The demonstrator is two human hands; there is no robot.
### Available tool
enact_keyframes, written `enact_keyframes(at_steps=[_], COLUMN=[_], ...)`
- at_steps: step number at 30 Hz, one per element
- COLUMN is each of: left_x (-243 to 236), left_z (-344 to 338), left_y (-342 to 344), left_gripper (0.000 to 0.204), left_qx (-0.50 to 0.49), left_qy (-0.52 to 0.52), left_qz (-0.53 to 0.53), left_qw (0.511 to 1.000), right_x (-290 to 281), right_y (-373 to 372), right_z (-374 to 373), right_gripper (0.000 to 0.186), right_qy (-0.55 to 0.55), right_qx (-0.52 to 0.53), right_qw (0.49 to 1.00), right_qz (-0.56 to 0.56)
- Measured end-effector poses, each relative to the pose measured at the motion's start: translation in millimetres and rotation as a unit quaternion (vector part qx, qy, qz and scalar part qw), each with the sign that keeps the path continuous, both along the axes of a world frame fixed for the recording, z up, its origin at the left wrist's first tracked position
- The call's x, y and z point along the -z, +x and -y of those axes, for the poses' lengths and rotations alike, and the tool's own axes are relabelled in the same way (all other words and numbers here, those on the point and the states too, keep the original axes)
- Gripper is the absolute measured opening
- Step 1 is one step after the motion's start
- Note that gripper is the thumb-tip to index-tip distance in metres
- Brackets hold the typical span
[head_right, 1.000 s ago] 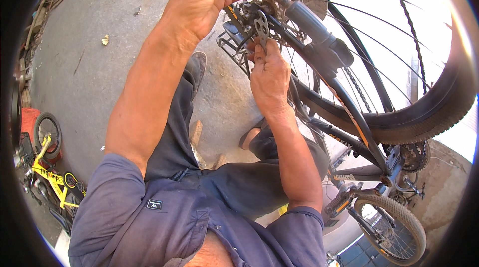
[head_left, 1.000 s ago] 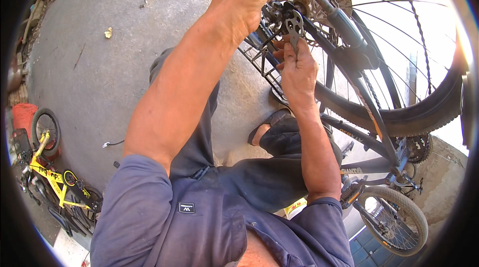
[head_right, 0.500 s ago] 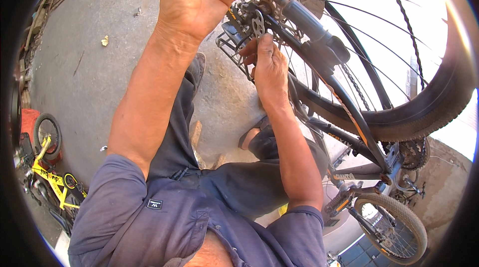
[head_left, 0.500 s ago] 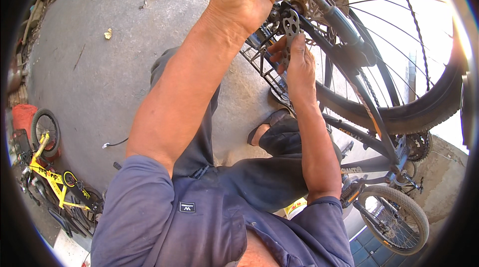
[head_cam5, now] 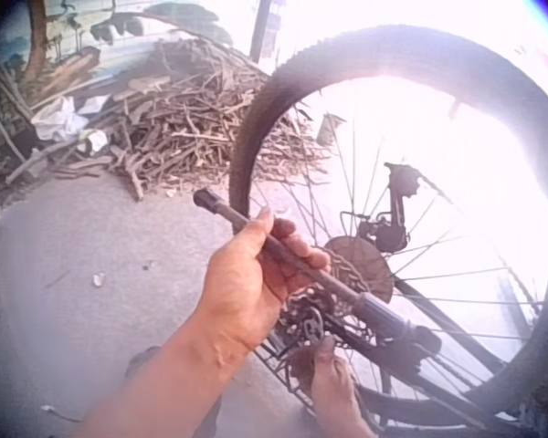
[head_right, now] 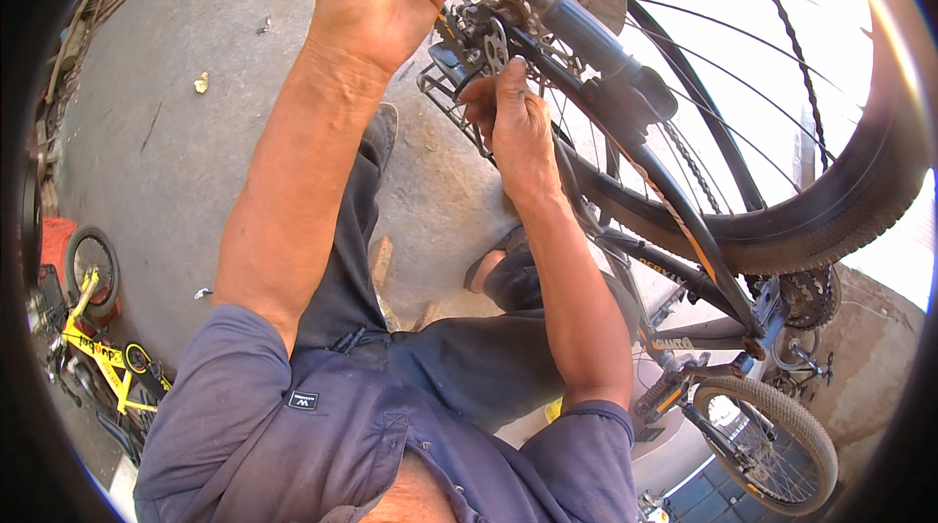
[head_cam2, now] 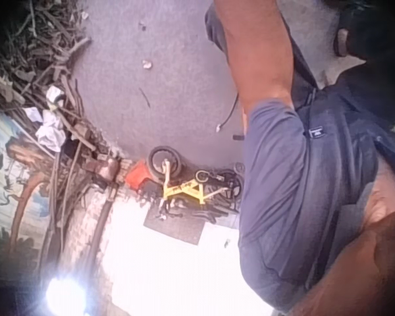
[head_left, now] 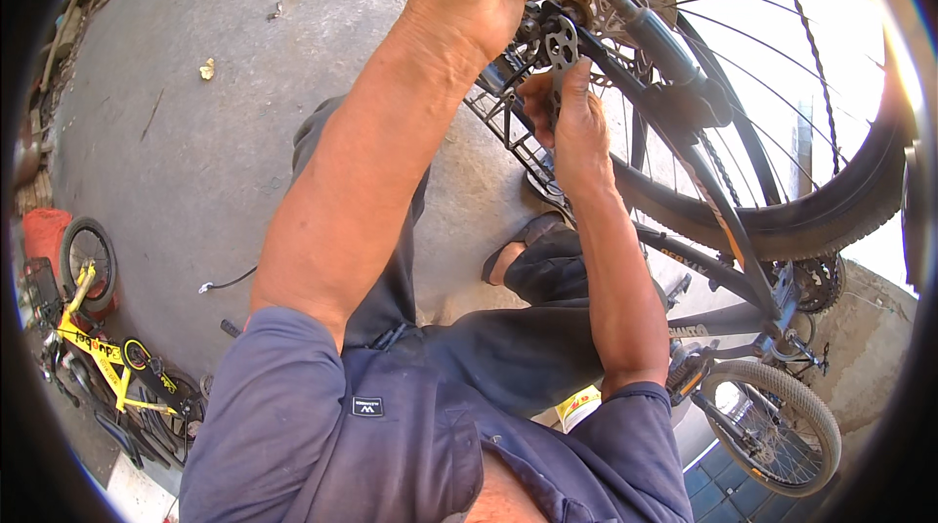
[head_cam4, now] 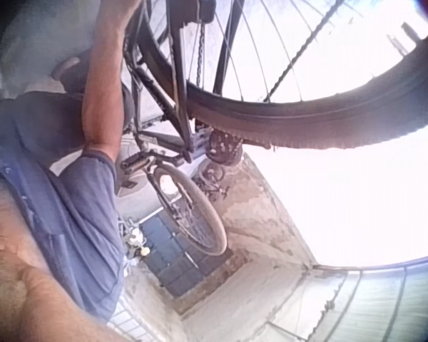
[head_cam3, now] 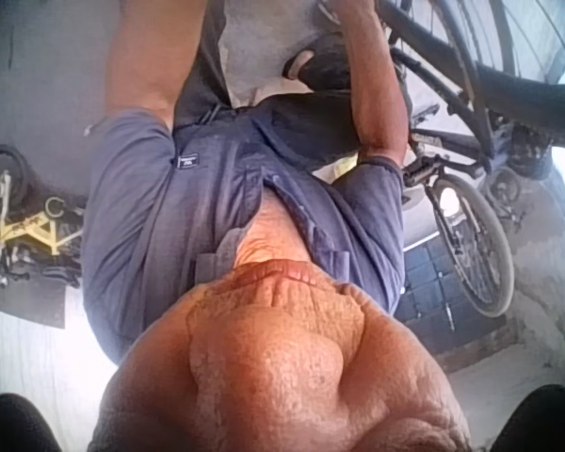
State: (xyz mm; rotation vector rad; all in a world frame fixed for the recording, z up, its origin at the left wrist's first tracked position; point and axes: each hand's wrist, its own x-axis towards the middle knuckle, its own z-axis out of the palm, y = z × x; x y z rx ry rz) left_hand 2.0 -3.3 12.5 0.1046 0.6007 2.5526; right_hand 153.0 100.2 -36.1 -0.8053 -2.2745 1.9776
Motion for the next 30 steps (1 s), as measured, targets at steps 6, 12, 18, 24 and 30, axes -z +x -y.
enact_keyframes(at_steps=[6,12,18,24,30], left_x=[0,-1,3,3,5], left_z=[0,-5,-10,-6,-5], left_y=[2,4,3,2,-3], left_gripper=[0.032,0.03,0.028,0.025,0.026], left_qx=[-0.004,-0.024,-0.042,-0.062,-0.046], left_qy=[0.003,0.003,0.007,-0.005,0.015], left_qz=[-0.022,-0.016,-0.023,-0.018,-0.032], left_qw=[1.0,1.0,0.999,0.998,0.998], right_x=[12,9,-35,-51,-33], right_y=[0,-1,1,-1,10], right_z=[-6,-3,-5,-7,-8], right_gripper=[0.092,0.088,0.071,0.054,0.042], right_qy=[-0.045,-0.067,-0.083,-0.134,0.126], right_qx=[0.02,0.041,0.084,0.091,-0.03], right_qw=[0.999,0.997,0.99,0.982,0.99], right_qz=[-0.001,-0.001,0.083,0.096,0.055])
